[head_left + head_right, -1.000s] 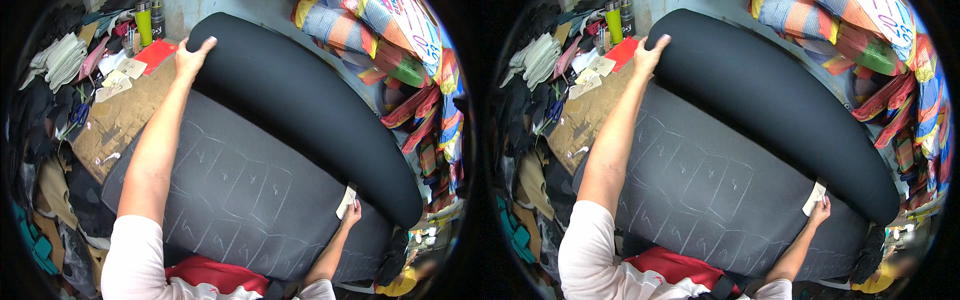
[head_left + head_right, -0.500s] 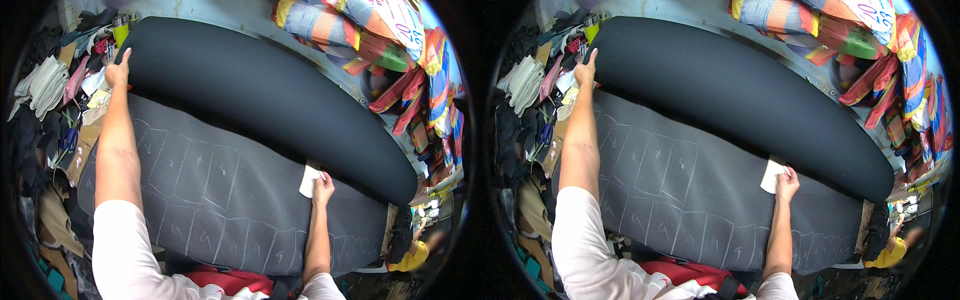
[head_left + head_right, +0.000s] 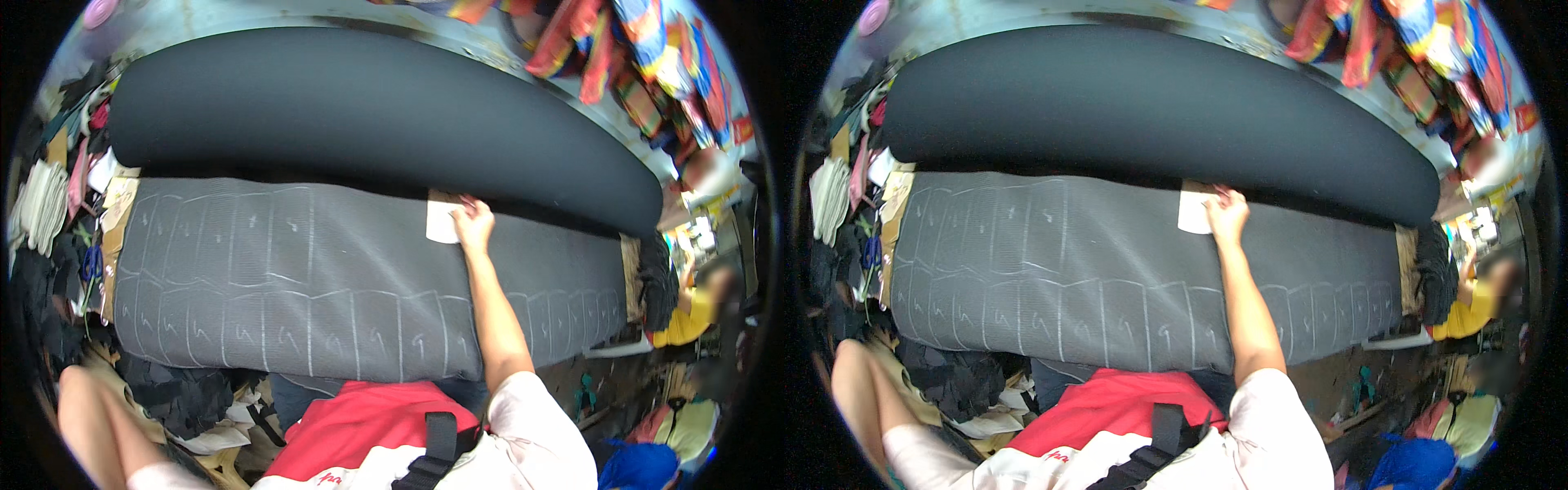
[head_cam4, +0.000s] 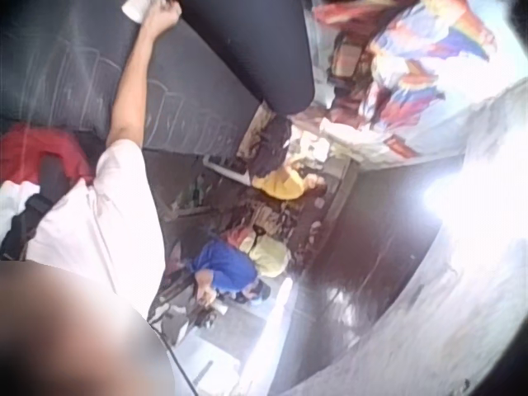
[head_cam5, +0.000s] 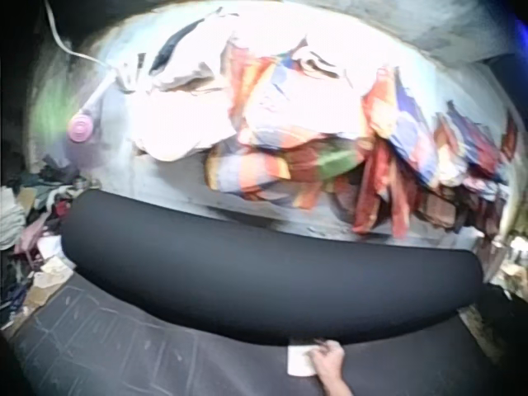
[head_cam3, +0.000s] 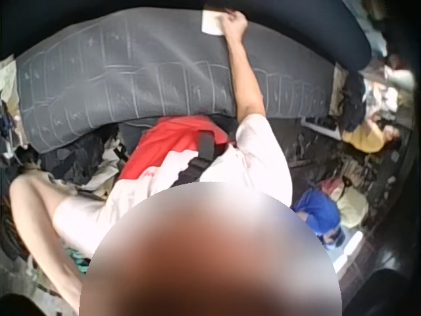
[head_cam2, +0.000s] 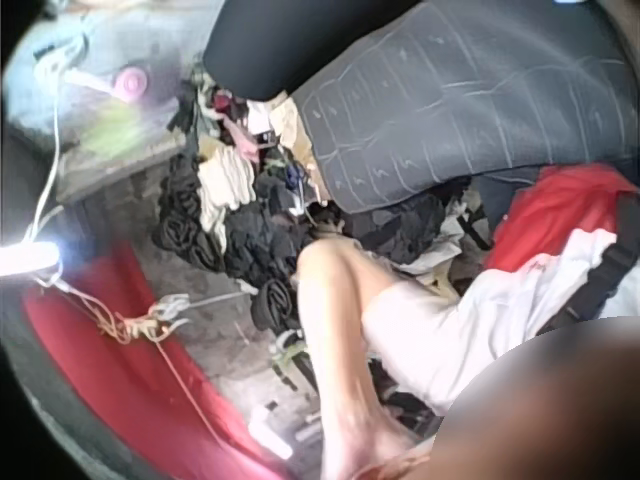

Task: The person uses a small rectangular template and chalk to mark repeated patterns on a large piece of black fabric laid on a curved work surface. They repeatedly position the template, trace its outline, and reposition it to create a series of aligned markings.

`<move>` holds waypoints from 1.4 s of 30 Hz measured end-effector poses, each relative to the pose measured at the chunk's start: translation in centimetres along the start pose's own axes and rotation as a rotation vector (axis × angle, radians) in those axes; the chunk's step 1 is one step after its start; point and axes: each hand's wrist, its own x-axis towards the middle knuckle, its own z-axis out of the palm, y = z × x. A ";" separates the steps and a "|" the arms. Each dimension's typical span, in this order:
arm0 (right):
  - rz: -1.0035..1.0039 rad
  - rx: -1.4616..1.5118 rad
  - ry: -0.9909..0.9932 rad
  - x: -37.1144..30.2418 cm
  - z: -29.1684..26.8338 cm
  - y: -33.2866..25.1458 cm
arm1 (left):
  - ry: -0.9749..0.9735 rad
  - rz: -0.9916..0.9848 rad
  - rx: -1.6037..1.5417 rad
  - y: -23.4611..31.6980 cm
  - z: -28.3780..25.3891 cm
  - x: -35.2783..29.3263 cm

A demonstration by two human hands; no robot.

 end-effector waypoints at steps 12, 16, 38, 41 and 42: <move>-0.124 -0.092 0.053 -0.8 0.4 -2.3 | -0.392 -0.274 -0.164 7.9 7.0 -4.1; -0.116 -0.068 0.043 -0.8 0.2 -2.7 | -0.419 -0.287 -0.162 8.8 7.4 -4.2; -0.179 -0.076 0.046 -1.1 0.2 -2.5 | -0.472 -0.325 -0.103 11.0 5.4 -3.1; -0.184 -0.068 0.068 -1.0 0.2 -2.4 | -0.482 -0.324 -0.100 11.1 5.6 -3.1; -0.218 -0.087 0.090 -1.0 0.2 -2.3 | -0.479 -0.329 -0.097 11.2 5.9 -3.2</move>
